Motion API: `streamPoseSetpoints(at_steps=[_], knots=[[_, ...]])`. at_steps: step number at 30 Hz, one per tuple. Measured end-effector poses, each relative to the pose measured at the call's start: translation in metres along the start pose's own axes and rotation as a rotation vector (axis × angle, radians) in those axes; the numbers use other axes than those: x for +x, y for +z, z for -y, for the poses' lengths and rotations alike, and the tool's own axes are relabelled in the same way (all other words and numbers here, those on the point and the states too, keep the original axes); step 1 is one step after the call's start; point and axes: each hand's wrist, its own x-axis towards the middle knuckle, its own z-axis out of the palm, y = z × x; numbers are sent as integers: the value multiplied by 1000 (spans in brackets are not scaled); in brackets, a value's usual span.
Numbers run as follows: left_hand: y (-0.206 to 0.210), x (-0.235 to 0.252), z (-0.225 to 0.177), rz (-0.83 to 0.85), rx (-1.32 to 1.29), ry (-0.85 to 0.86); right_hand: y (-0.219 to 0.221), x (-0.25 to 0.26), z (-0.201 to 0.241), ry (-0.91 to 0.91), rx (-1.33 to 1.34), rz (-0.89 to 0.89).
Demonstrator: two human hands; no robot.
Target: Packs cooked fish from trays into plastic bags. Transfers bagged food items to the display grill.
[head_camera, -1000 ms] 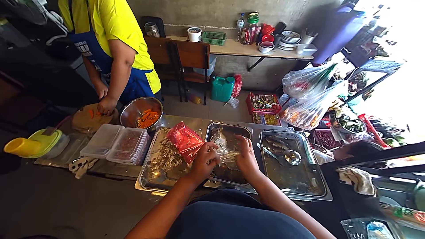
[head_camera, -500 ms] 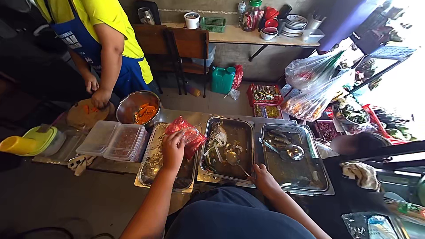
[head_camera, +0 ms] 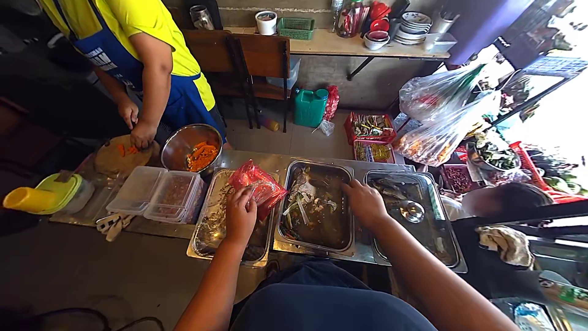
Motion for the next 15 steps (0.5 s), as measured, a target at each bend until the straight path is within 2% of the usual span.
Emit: streamPoseSetpoints(at_steps=[3, 8, 11, 15], knots=[[-4, -9, 0, -4, -4, -19, 1, 43, 8, -156, -81, -101], [-11, -25, 5, -36, -9, -39, -7, 103, 27, -327, -288, -164], [-16, -35, 8, -39, -2, -65, -15, 123, 31, -415, -338, -148], [-20, -46, 13, -65, 2, -86, -27, 135, 28, -408, -393, -60]])
